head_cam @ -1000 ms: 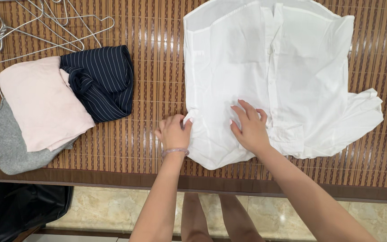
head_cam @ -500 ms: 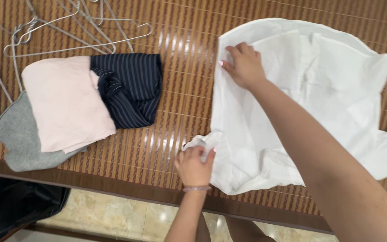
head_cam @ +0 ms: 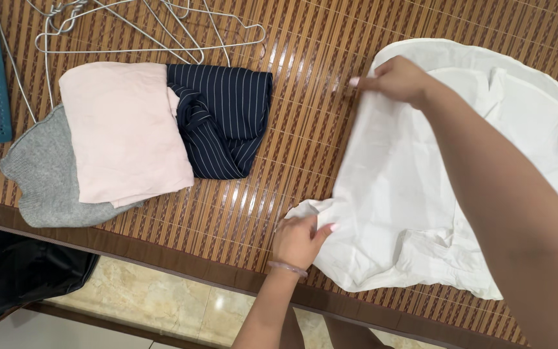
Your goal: The person folds a white shirt and a dark striped garment on a bamboo mat, smoothing and aligning the fabric by hand. The folded items are stacked and then placed into a drawer.
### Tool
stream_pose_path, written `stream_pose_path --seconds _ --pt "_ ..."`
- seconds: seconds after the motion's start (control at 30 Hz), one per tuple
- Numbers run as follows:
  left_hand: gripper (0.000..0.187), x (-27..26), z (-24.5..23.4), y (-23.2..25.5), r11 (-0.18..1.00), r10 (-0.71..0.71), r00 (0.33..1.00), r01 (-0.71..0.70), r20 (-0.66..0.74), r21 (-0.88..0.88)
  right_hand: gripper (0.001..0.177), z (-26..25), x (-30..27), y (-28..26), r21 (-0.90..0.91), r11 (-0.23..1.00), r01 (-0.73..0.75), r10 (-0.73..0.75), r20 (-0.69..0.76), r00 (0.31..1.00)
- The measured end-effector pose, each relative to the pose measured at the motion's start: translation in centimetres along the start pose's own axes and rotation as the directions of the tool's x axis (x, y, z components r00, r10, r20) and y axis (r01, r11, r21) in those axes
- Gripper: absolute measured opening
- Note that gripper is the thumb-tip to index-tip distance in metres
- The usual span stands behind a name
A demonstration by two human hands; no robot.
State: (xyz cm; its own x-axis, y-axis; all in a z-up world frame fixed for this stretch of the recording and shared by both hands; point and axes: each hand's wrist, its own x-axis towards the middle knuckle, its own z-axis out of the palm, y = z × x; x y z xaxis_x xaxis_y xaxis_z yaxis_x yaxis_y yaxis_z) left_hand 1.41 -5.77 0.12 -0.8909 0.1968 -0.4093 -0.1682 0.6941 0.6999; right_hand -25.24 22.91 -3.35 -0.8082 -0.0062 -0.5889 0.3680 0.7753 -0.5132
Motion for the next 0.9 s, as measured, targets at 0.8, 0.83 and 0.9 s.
stream_pose_path --seconds 0.8,0.83,0.9 --pt "0.033 -0.1 -6.7 -8.9 0.908 -0.215 0.928 0.304 -0.303 0.288 0.075 11.4 -7.6 -1.5 -0.442 0.879 0.181 -0.316 -0.256 0.914" --pt "0.032 -0.2 -7.1 -9.0 0.901 -0.240 0.922 0.329 -0.305 0.283 0.074 11.4 -7.5 -1.4 -0.433 0.882 0.188 -0.327 -0.275 0.904" --pt "0.033 -0.5 -7.6 -8.8 0.894 -0.284 0.903 0.371 -0.324 0.250 0.071 11.3 -7.6 -1.0 -0.416 0.887 0.200 -0.348 -0.316 0.883"
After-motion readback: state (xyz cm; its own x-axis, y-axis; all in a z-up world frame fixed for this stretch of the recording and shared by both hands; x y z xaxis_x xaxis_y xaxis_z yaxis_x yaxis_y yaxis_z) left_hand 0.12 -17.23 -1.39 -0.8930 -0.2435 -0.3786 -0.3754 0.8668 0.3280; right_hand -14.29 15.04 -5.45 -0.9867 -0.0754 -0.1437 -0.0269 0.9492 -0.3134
